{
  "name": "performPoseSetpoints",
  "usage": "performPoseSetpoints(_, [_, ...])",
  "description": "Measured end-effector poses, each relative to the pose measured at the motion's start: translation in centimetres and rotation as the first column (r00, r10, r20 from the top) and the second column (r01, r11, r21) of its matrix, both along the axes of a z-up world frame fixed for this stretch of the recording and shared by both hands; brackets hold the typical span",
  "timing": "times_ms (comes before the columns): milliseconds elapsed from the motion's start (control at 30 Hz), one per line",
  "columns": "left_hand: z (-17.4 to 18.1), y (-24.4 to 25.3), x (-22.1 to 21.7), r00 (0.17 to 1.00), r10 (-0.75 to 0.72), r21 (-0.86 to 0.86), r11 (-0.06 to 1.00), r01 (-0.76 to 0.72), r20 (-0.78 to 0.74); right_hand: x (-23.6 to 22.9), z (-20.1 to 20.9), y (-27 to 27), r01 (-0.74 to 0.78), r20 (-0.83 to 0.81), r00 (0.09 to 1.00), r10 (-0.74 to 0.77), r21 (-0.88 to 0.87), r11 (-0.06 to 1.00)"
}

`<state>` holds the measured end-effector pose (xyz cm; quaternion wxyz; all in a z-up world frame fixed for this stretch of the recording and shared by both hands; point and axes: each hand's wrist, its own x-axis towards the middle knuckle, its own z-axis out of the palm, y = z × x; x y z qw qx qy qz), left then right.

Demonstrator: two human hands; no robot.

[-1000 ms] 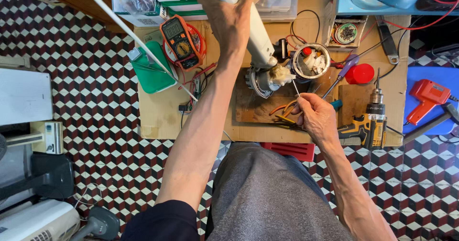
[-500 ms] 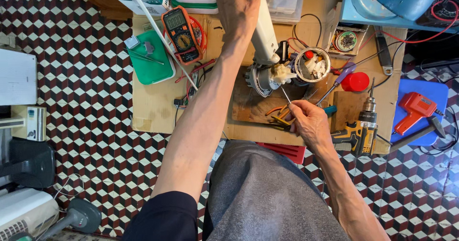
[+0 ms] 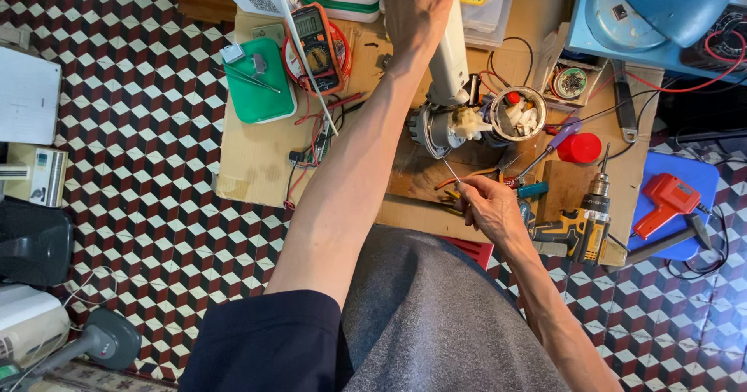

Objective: The person repairs a white electric fan by removing the motor housing, cleaning the internal components with a cloth, and reassembling the parts using pliers and a cordless drill.

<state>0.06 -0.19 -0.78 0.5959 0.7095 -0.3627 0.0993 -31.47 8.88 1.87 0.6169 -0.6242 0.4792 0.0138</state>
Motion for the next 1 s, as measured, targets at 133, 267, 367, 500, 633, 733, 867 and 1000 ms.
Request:
performPoseSetpoints(133, [-0.7,-0.6,-0.1,0.973,-0.186,-0.137,0.976,0.167,-0.139,-0.7,-0.4,0.3,-0.01,-0.008,1.0,0.009,-0.022,1.0])
performPoseSetpoints(267, [0.3,-0.4,-0.3,0.988,0.134,-0.005,0.991,-0.134,0.078,-1.4,-0.7,0.2,-0.002,-0.023,1.0,0.001,-0.042,0.999])
performPoseSetpoints(367, [1.2,0.0,-0.6,0.993,0.113,-0.066,0.992,-0.111,0.03,-1.6,-0.6,0.3,0.015,-0.076,0.997,-0.018,-0.038,0.999])
performPoseSetpoints(500, [1.2,0.0,-0.6,0.996,0.09,-0.082,0.993,-0.089,0.006,-1.7,-1.1,0.0,-0.011,-0.079,0.997,0.007,-0.046,0.999])
performPoseSetpoints(633, [0.7,0.3,-0.4,0.999,-0.037,-0.012,0.999,0.037,0.012,-2.0,-1.5,0.2,-0.007,-0.09,0.996,0.004,-0.039,0.999])
performPoseSetpoints(733, [0.7,0.1,-0.4,0.994,0.031,-0.026,0.999,-0.029,0.107,-2.0,-1.1,0.3,-0.009,-0.118,0.993,0.003,-0.052,0.999])
performPoseSetpoints(867, [1.0,0.2,-0.4,0.998,0.018,-0.034,0.999,-0.016,0.054,-1.9,-0.4,0.5,-0.022,-0.143,0.99,0.013,-0.062,0.998])
performPoseSetpoints(1000, [1.5,0.5,-0.6,0.996,-0.059,-0.053,0.997,0.056,-0.064,-1.5,0.0,0.6,-0.026,-0.161,0.987,0.017,-0.056,0.998])
